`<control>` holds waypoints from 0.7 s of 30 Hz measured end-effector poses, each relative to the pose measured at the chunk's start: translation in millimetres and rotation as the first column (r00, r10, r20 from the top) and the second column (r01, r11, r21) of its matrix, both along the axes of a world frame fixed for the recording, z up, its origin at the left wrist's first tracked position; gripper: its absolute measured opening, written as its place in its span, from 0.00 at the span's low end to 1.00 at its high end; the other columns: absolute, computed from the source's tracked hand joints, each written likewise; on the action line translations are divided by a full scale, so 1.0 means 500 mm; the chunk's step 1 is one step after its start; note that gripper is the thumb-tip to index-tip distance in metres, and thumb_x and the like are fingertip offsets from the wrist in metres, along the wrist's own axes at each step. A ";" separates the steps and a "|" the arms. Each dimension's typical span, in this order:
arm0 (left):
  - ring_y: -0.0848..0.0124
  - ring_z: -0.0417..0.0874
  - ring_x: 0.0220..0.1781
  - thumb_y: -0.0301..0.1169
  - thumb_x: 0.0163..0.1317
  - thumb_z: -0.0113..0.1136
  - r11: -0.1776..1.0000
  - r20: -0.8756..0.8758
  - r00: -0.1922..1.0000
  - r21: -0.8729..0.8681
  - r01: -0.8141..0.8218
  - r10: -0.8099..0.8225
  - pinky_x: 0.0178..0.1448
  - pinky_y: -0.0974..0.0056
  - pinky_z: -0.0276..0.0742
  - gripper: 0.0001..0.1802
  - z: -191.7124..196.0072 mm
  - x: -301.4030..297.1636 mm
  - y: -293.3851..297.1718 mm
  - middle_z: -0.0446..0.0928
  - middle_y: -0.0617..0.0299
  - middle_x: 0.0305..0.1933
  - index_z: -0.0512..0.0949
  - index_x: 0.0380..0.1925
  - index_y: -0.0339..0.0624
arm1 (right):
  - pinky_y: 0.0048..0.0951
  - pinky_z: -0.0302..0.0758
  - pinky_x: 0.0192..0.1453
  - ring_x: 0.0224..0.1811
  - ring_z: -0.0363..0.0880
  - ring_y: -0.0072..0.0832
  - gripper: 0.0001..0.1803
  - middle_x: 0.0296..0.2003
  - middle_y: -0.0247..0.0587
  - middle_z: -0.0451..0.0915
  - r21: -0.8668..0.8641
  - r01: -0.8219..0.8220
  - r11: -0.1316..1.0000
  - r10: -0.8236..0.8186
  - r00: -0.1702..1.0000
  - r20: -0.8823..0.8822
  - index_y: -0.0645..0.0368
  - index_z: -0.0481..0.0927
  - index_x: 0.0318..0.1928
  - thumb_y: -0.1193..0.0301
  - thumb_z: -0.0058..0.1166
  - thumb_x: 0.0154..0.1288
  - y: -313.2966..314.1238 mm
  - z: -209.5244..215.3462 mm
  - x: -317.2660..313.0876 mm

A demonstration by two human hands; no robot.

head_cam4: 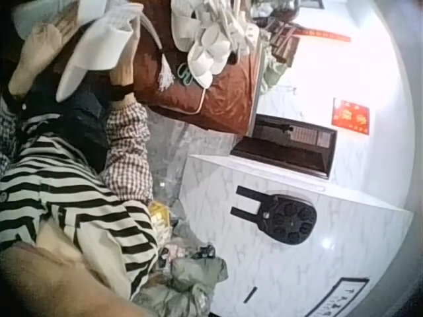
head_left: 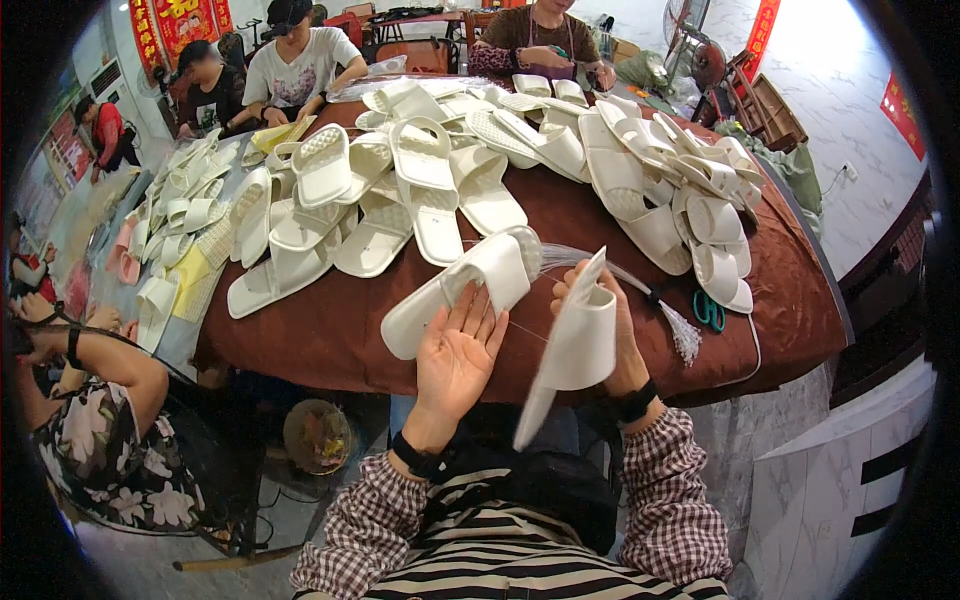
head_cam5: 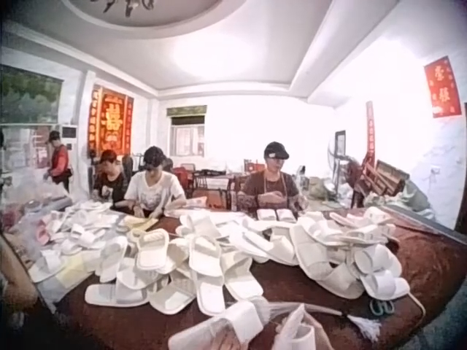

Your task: Inspecting and trimming loose threads from white slippers in a manufacturing setting.

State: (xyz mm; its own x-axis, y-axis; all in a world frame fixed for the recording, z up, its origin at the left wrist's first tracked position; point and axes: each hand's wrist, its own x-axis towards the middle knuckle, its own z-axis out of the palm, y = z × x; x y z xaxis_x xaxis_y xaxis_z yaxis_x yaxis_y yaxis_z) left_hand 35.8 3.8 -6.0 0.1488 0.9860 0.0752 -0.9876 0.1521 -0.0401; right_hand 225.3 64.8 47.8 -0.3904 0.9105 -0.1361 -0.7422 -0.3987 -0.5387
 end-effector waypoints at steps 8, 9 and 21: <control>0.62 0.54 0.78 0.45 0.72 0.52 0.980 -0.650 0.745 0.196 -0.026 0.149 0.78 0.61 0.51 0.43 0.002 0.006 -0.041 0.47 0.52 0.79 0.43 0.76 0.41 | 0.19 0.65 0.33 0.26 0.64 0.16 0.15 0.25 0.26 0.70 0.031 0.296 0.955 -0.292 0.952 -0.087 0.50 0.72 0.33 0.57 0.46 0.77 0.078 -0.085 -0.059; 0.62 0.56 0.77 0.46 0.71 0.53 0.959 -0.752 0.613 0.283 -0.032 0.242 0.77 0.61 0.53 0.44 -0.001 0.006 -0.047 0.48 0.52 0.79 0.43 0.76 0.41 | 0.19 0.65 0.32 0.26 0.65 0.17 0.15 0.25 0.26 0.70 0.016 0.336 0.942 -0.332 0.936 -0.121 0.50 0.72 0.32 0.58 0.46 0.77 0.089 -0.087 -0.070; 0.55 0.53 0.78 0.14 0.55 0.61 0.926 -0.932 -0.040 0.363 -0.105 0.361 0.76 0.57 0.54 0.60 -0.051 0.046 -0.142 0.44 0.42 0.78 0.27 0.76 0.44 | 0.24 0.77 0.47 0.37 0.75 0.23 0.12 0.38 0.35 0.77 0.067 0.234 0.970 -0.231 0.972 -0.050 0.58 0.77 0.42 0.63 0.46 0.77 0.097 -0.069 -0.062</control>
